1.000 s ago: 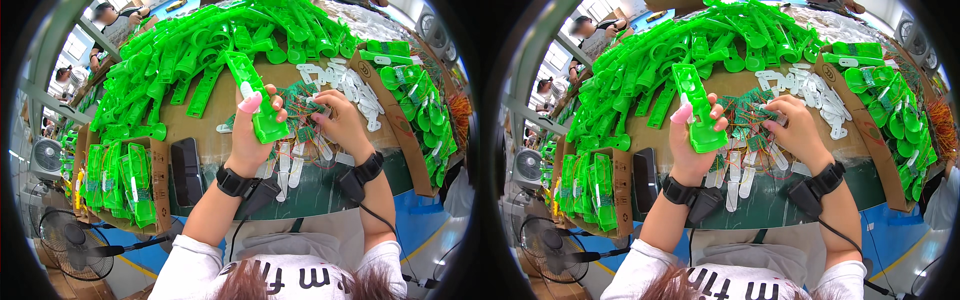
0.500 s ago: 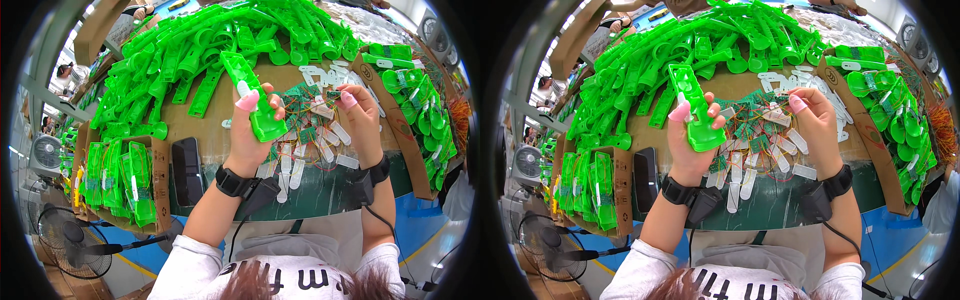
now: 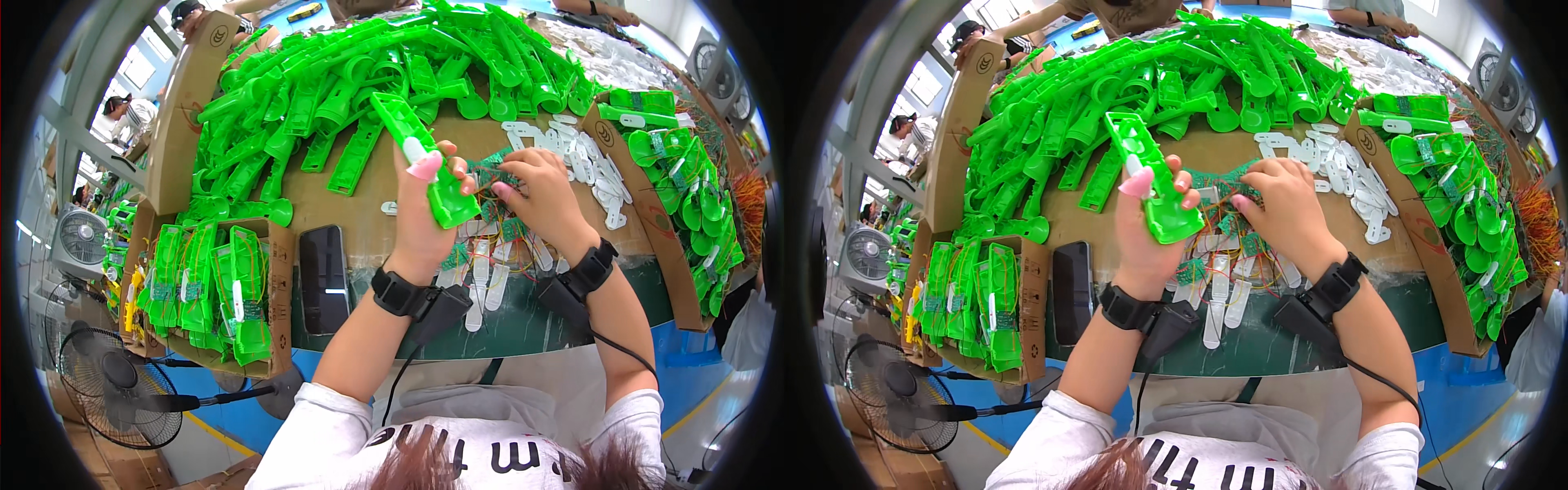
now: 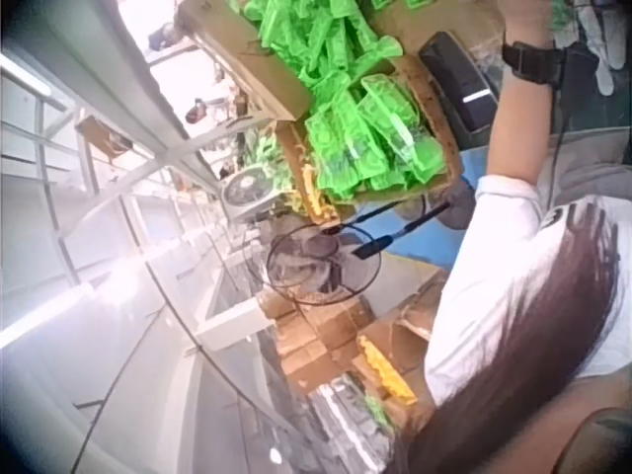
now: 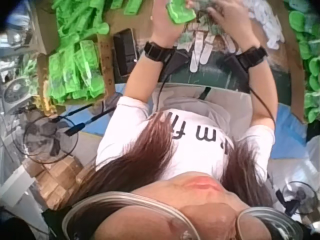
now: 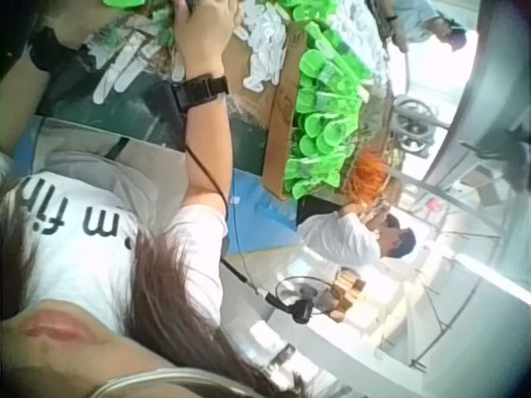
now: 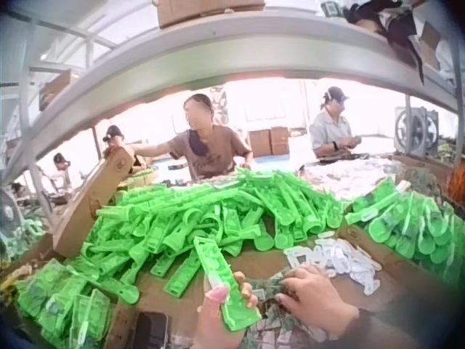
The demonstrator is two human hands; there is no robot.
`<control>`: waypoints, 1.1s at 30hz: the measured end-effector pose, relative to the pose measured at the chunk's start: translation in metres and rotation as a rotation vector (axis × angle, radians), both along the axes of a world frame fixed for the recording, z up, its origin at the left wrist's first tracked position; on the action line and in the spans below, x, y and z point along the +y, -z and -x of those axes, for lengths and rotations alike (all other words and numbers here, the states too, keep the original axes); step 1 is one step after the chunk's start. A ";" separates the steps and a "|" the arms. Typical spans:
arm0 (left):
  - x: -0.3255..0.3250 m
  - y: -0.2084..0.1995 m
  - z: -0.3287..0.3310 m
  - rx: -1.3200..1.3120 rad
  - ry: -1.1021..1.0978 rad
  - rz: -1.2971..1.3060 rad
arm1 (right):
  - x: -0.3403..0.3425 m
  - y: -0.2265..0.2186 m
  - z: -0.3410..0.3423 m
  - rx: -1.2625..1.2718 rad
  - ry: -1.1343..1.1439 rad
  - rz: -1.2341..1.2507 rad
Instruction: Assembling circuit boards and plastic components into green light housings.
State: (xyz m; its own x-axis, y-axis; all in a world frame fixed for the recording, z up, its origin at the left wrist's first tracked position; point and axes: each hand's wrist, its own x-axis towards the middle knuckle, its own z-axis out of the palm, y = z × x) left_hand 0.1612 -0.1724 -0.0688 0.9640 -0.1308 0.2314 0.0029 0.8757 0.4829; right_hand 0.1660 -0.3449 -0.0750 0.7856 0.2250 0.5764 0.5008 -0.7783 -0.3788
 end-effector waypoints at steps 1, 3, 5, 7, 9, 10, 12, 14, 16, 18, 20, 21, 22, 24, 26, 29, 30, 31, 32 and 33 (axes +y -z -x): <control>0.000 0.001 0.000 -0.009 -0.006 0.000 | 0.004 -0.003 -0.001 0.064 -0.003 0.123; -0.001 0.002 -0.001 0.030 -0.011 0.008 | 0.007 -0.009 -0.004 0.015 -0.030 0.083; -0.002 -0.001 0.001 0.026 -0.020 0.022 | 0.009 -0.020 -0.005 0.065 -0.064 -0.115; 0.000 -0.008 0.004 0.026 -0.107 -0.055 | 0.018 -0.033 -0.001 0.103 -0.092 -0.221; 0.002 -0.013 0.009 0.005 -0.137 -0.050 | 0.025 -0.041 -0.001 0.166 -0.080 -0.565; 0.003 -0.013 0.010 0.024 -0.182 -0.132 | 0.025 -0.044 -0.005 0.098 -0.127 -0.556; 0.003 -0.011 0.005 0.032 -0.252 -0.202 | 0.030 -0.049 -0.010 0.172 -0.204 -0.740; 0.002 -0.011 0.005 0.014 -0.301 -0.231 | 0.032 -0.061 -0.011 0.352 -0.294 -0.968; 0.003 -0.009 0.003 -0.009 -0.344 -0.263 | 0.033 -0.065 -0.016 0.423 -0.388 -1.167; 0.002 -0.012 0.005 -0.022 -0.371 -0.258 | 0.031 -0.070 -0.019 0.555 -0.536 -1.441; 0.003 -0.014 0.007 -0.030 -0.399 -0.255 | 0.029 -0.071 -0.022 0.570 -0.585 -1.484; 0.004 -0.014 0.007 -0.030 -0.350 -0.255 | 0.028 -0.071 -0.024 0.586 -0.629 -1.532; 0.005 -0.014 0.007 -0.029 -0.300 -0.256 | 0.028 -0.070 -0.023 0.581 -0.646 -1.525; 0.004 -0.016 0.009 -0.022 -0.294 -0.222 | 0.028 -0.065 -0.020 0.548 -0.660 -1.405; 0.005 -0.018 0.009 -0.015 -0.292 -0.190 | 0.025 -0.065 -0.014 0.515 -0.517 -1.102; 0.007 -0.013 0.006 0.004 -0.242 -0.229 | 0.017 -0.056 -0.012 0.519 -0.417 -0.950; 0.008 -0.009 0.004 -0.003 -0.222 -0.268 | 0.014 -0.053 -0.014 0.521 -0.405 -0.946; 0.008 -0.007 0.003 -0.010 -0.201 -0.308 | 0.014 -0.051 -0.015 0.518 -0.404 -0.946; 0.007 -0.005 0.003 -0.012 -0.200 -0.308 | 0.013 -0.049 -0.015 0.426 -0.391 -0.946; 0.004 -0.005 0.003 -0.048 -0.247 -0.336 | 0.011 -0.048 -0.015 0.334 -0.374 -0.945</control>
